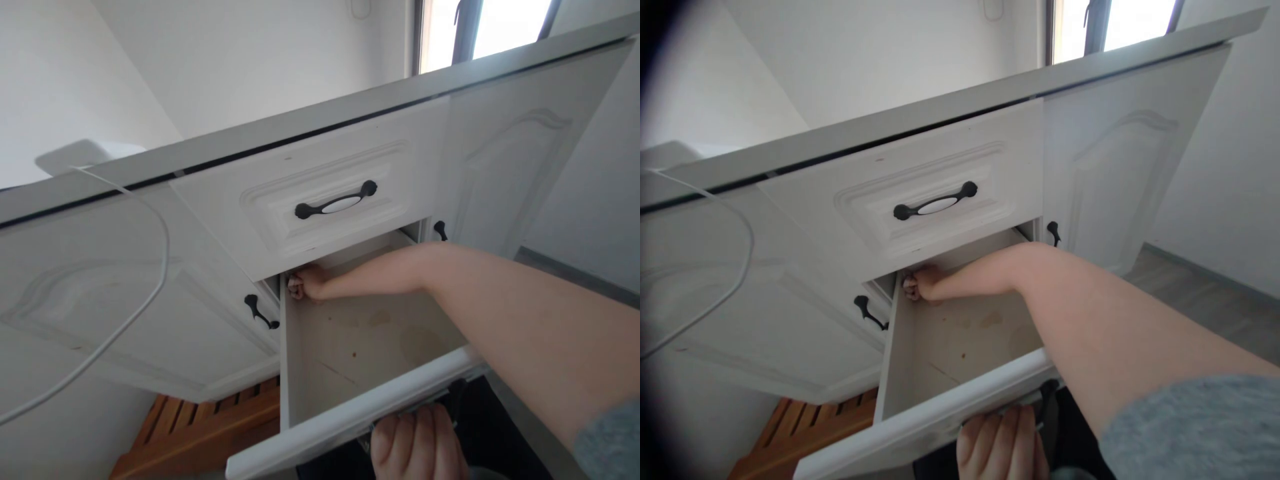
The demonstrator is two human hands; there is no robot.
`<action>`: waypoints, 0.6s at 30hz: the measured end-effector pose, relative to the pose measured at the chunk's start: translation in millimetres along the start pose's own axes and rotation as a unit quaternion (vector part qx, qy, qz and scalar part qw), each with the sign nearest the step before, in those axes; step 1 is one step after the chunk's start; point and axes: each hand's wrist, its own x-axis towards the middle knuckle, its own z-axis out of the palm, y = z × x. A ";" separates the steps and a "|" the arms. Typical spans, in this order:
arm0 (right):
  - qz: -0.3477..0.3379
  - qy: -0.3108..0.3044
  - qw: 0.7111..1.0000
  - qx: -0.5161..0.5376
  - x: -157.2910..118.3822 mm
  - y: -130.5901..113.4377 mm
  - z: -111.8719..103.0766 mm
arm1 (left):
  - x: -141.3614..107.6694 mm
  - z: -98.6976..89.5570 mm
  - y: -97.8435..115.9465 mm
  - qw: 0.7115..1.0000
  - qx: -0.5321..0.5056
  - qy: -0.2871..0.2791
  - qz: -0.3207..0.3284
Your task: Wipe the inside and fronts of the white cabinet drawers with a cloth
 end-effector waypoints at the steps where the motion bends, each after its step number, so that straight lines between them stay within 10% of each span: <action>1: 0.004 -0.018 1.000 0.002 -1.3 -0.4 3.5 | -0.6 0.3 -0.5 1.000 -0.002 0.004 0.004; 8: 0.030 -0.199 0.980 -0.011 -59.5 4.3 40.3 | -11.7 4.0 -2.3 0.999 -0.017 0.023 0.018; 13: 0.012 -0.436 0.898 0.062 -102.4 6.9 45.2 | -17.0 1.9 -2.3 1.000 -0.014 -0.002 0.019; 18: -0.055 -0.378 0.924 -0.017 -86.6 -0.4 6.0 | -17.1 -2.6 -2.9 1.000 -0.007 -0.014 0.016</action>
